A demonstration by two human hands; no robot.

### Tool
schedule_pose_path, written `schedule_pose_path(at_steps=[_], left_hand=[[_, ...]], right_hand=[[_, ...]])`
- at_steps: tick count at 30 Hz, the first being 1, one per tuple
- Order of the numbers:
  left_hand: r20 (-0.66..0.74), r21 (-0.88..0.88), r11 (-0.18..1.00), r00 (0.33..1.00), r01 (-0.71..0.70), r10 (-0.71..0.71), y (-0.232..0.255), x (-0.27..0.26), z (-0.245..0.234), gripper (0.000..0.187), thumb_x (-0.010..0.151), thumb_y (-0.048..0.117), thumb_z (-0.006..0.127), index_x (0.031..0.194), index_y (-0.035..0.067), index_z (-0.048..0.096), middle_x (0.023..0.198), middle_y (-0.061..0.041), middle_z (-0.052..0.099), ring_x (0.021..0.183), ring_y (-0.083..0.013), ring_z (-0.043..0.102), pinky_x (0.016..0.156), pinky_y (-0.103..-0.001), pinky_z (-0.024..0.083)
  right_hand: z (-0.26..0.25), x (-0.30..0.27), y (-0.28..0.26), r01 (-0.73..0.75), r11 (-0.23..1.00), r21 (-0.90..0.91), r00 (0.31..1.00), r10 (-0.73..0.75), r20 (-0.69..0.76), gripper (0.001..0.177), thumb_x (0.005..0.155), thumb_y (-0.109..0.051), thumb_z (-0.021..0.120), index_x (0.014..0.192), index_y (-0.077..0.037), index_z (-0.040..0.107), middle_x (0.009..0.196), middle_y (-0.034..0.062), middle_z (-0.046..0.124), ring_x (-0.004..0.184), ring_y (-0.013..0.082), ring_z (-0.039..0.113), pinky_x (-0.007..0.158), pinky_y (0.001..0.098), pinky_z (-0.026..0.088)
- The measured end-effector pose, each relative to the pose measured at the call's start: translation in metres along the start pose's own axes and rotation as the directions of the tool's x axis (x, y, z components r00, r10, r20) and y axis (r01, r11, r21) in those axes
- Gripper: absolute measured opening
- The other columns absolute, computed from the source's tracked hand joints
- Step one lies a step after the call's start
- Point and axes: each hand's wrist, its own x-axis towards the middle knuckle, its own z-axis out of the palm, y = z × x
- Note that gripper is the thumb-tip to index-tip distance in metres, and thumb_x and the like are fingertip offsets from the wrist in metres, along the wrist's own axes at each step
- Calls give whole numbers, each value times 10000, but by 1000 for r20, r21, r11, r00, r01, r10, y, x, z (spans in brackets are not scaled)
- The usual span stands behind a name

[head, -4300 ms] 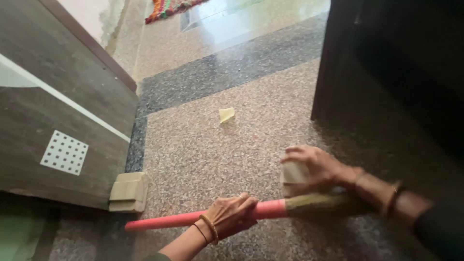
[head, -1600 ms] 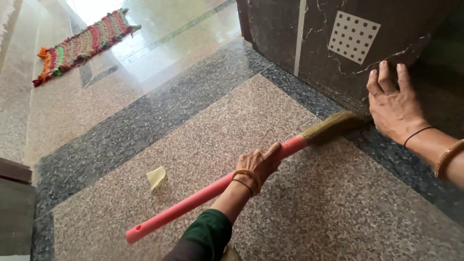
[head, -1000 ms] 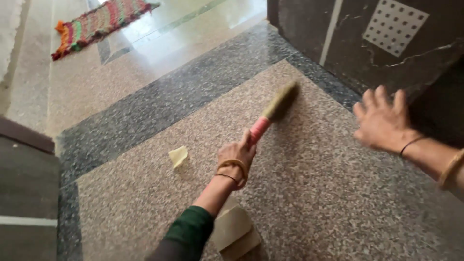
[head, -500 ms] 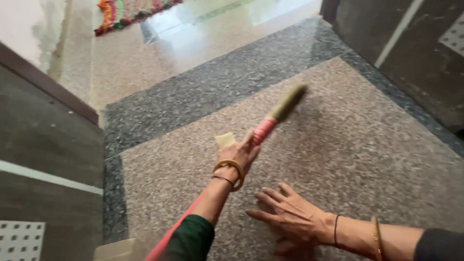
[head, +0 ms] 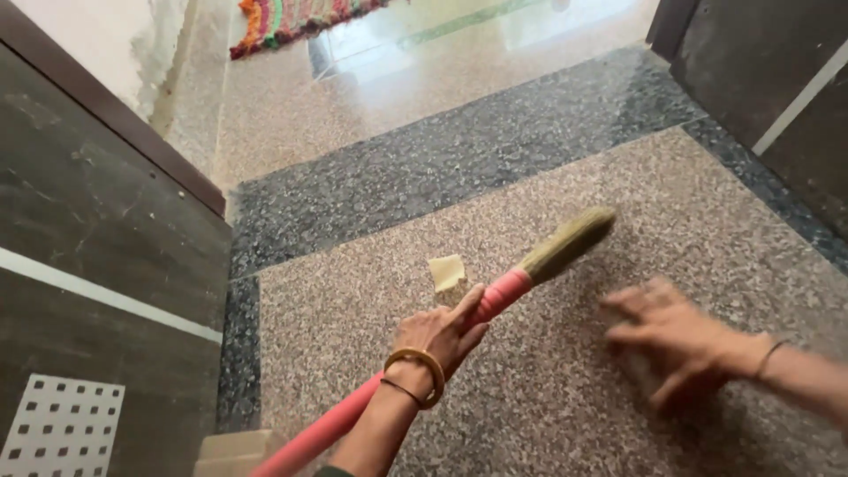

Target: Sweep the floor using a broom, focusing on reaching edges and corners.

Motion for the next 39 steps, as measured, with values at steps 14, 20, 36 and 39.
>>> schedule_pose_path(at_steps=[14,20,36,39], left_hand=[[67,-95,988,990,-121,128,72,17,33,631,999,501,537,1572,321,343,982,-116,714,850,-355,701,721,-503,546],[70,-106,989,991,-106,114,120,27,33,625,999,520,543,1562,327,351,989,-135,711,847,-366,702,718,-512,552],[26,-245,891,921,383,-388,68,51,40,611,989,540,476,1551,332,360,999,-212,724,922,-429,708,793,-571,550],[162,-528,672,839,518,-520,96,74,35,671,967,642,408,1553,316,381,1245,-253,650,1170,-440,632,994,-563,482]], right_hand=[[101,27,258,-392,722,-570,895,442,-54,637,856,-436,733,1428,-453,453,1678,32,240,1521,286,265,1028,568,373],[103,36,239,-553,648,-524,827,505,-248,463,860,-448,649,1310,-367,579,1567,121,379,1483,365,290,998,572,369],[7,64,72,-320,904,284,944,330,13,632,897,-694,533,1353,-268,626,1294,28,719,1164,258,712,994,429,597],[-3,72,-1,-28,483,875,998,64,-4,644,919,-620,430,1435,-243,507,1222,61,671,1077,265,714,934,448,592]])
